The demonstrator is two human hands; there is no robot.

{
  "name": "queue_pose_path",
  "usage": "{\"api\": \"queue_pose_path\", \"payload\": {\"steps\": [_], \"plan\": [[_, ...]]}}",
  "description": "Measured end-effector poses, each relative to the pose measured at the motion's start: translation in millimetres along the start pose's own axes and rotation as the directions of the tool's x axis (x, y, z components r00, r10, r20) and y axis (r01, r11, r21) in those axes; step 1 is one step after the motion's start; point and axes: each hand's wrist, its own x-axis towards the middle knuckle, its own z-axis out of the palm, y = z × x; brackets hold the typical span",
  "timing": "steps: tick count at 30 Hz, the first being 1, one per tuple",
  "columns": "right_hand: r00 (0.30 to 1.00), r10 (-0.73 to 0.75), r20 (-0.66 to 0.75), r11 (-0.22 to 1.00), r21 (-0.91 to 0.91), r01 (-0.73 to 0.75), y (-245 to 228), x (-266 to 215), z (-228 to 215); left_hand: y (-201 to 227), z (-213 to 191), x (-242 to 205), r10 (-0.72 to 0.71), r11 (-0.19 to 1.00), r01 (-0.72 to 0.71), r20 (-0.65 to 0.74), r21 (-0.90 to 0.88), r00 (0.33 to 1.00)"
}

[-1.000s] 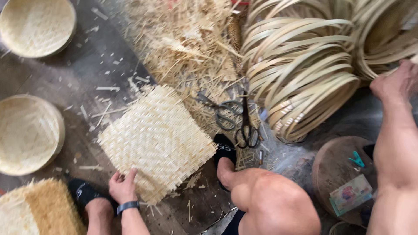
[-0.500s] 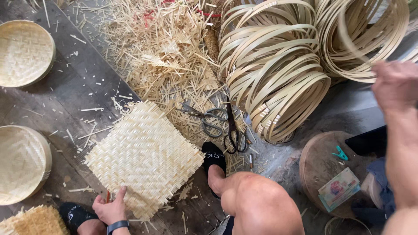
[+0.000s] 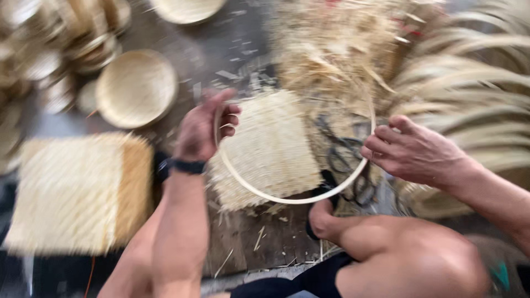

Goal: The person fits a woven bamboo mat into a circular frame and uses shears to trim the edges to shape the piece.

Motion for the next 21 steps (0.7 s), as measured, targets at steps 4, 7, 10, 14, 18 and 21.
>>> {"api": "queue_pose_path", "payload": {"steps": [4, 7, 10, 14, 18, 21], "plan": [[0.994, 0.073, -0.081, 0.945, 0.325, -0.043, 3, 60, -2, -6, 7, -39, 0.070, 0.997, -0.067, -0.171, 0.025, 0.983], [0.886, 0.222, -0.408, 0.945, 0.315, -0.092, 9, 109, -15, -29, 8, -60, 0.137, 0.991, -0.136, -0.162, 0.016, 0.977], [0.871, 0.302, -0.387, 0.919, 0.361, -0.159, -3, 162, -20, -52, 18, -70, 0.111, 0.990, -0.124, -0.168, -0.071, 0.980], [0.943, 0.229, -0.240, 0.942, 0.299, -0.153, -13, 193, -18, -46, 21, -78, 0.004, 1.000, -0.004, 0.007, -0.020, 1.000], [0.959, 0.085, -0.271, 0.976, 0.214, -0.026, -44, 206, -14, -31, 32, -47, -0.203, 0.947, 0.156, 0.145, 0.280, 0.968], [0.941, 0.109, -0.322, 0.963, 0.269, -0.019, -49, 209, -13, -34, 40, -42, -0.127, 0.921, 0.083, 0.093, 0.380, 0.988]]}}
